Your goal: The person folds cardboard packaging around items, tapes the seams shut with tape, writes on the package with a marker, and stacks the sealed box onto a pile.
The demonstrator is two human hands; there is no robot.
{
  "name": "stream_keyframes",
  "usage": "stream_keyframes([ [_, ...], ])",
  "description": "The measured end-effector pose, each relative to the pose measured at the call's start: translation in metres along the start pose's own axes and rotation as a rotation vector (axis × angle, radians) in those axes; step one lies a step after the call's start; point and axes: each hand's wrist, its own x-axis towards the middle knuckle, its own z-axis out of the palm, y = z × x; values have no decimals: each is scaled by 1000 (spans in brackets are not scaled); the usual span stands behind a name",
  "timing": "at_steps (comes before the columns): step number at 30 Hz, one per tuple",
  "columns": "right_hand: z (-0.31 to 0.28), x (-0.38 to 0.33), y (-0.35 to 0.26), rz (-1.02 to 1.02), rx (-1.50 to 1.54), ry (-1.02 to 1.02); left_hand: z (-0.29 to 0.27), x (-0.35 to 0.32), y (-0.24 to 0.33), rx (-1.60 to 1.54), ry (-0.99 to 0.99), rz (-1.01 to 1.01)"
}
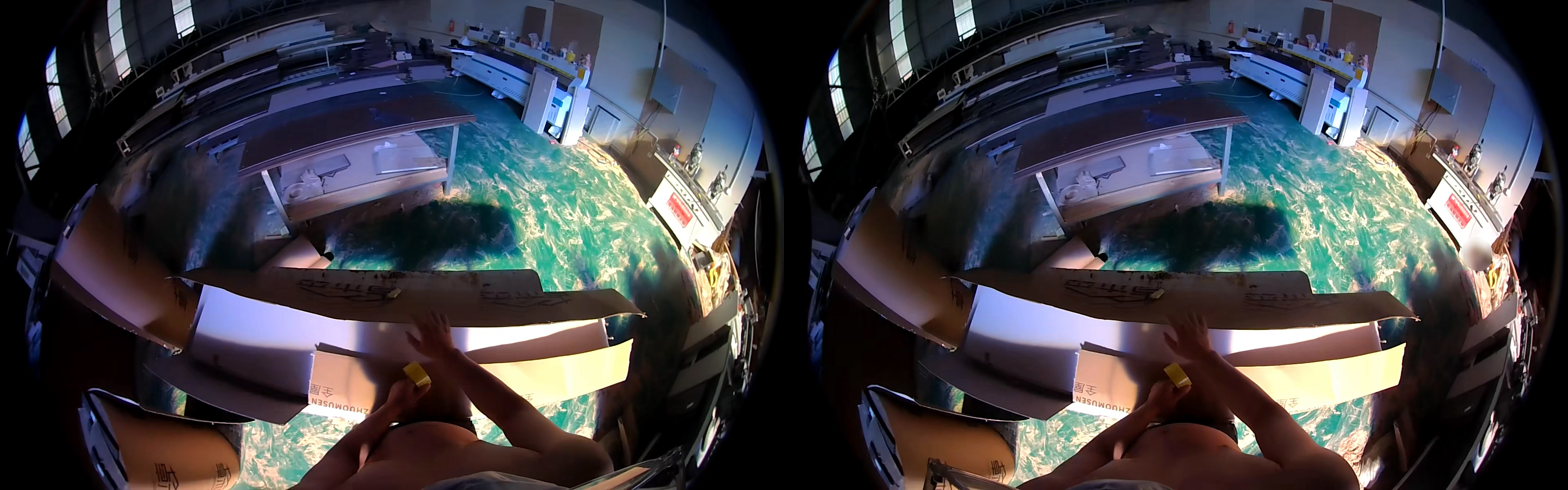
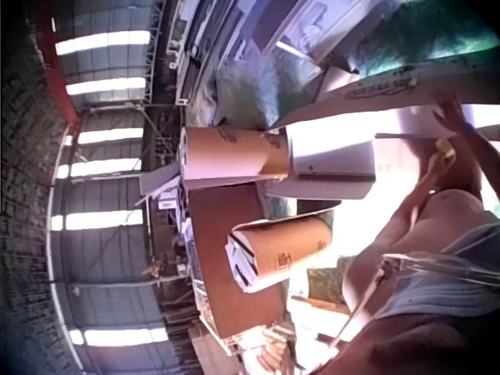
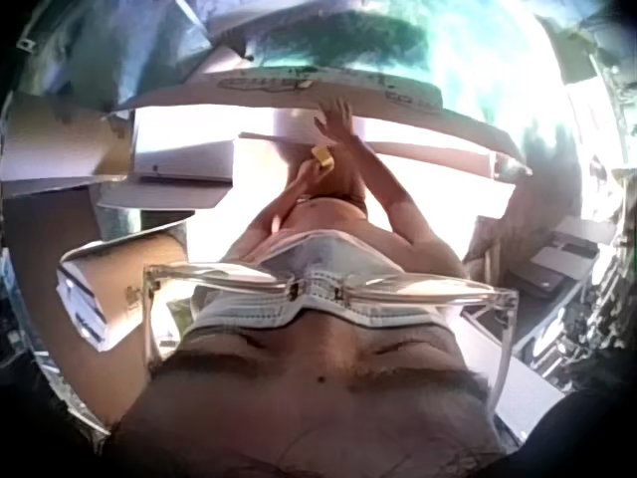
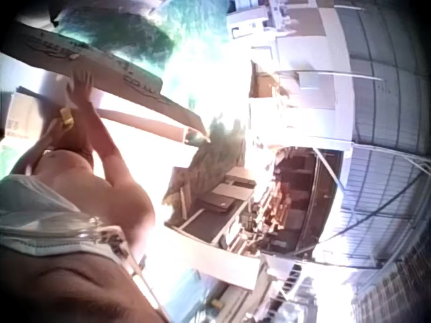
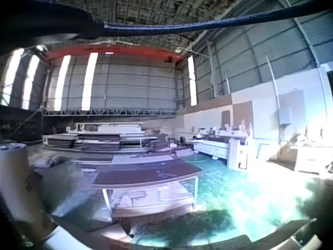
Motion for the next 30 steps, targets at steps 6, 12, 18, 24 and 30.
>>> stream_keyframes([
  [6,16,-9,57,18,-79,-649,-25,22,25,49,-107,-39],
  [12,38,-55,44,-57,-90,-838,-41,5,28,-19,-164,-36],
  [18,50,-97,50,139,73,-810,-59,-4,57,21,-25,208],
  [24,26,-109,48,16,129,-541,-101,85,97,-377,140,-45],
  [30,44,-82,82,275,454,-679,-73,136,43,-237,64,-50],
])
